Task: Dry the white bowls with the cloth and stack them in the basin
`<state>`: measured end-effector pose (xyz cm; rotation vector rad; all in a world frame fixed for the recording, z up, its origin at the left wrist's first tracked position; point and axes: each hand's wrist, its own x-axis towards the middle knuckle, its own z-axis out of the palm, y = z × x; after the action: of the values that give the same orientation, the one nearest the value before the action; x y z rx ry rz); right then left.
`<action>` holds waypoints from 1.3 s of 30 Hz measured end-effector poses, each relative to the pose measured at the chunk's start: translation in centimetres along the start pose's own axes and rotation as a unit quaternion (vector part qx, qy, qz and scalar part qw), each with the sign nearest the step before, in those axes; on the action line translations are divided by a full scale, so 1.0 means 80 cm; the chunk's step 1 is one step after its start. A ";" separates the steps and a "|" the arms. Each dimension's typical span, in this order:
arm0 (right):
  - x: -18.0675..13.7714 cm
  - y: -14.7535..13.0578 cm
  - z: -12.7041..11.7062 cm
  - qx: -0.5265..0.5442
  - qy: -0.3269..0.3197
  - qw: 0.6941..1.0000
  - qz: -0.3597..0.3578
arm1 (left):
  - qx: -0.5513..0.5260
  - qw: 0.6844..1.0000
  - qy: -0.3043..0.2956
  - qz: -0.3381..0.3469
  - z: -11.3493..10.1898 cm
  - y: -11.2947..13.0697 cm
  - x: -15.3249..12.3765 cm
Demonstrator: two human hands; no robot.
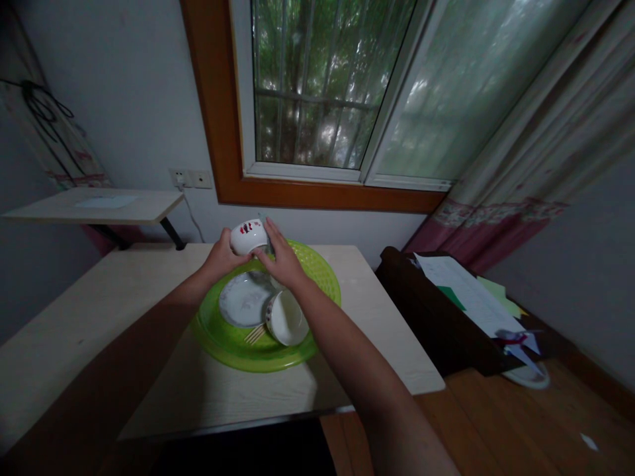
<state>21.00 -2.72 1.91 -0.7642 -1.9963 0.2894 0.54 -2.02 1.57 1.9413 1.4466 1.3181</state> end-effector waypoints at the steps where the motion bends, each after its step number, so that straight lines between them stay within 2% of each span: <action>1: 0.000 -0.005 -0.001 -0.014 -0.008 1.000 -0.017 | 0.004 1.000 0.004 0.002 0.000 -0.001 0.001; 9: 0.002 -0.038 0.005 -0.111 -0.105 0.983 -0.098 | -0.010 1.000 0.009 -0.018 0.003 -0.011 0.004; 14: 0.002 -0.036 0.010 -0.112 -0.091 0.984 -0.102 | -0.009 1.000 0.018 -0.014 0.001 -0.007 0.003; 20: 0.004 -0.006 0.009 -0.052 -0.022 0.998 -0.038 | 0.022 0.999 0.028 -0.023 -0.001 0.002 0.002; 26: 0.003 0.026 0.006 0.034 0.001 0.998 0.058 | -0.033 0.999 0.012 -0.022 0.000 -0.001 0.001; 35: -0.006 0.033 0.015 0.112 0.043 0.982 0.142 | -0.134 0.990 -0.028 -0.039 0.002 -0.003 0.000; 39: -0.005 0.034 0.014 0.091 0.061 0.985 0.134 | -0.132 0.991 -0.022 -0.028 0.006 -0.010 0.001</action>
<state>21.24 -0.75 -0.28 -0.9103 -1.7246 0.5597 0.53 -1.53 0.81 1.7365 1.2267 1.3562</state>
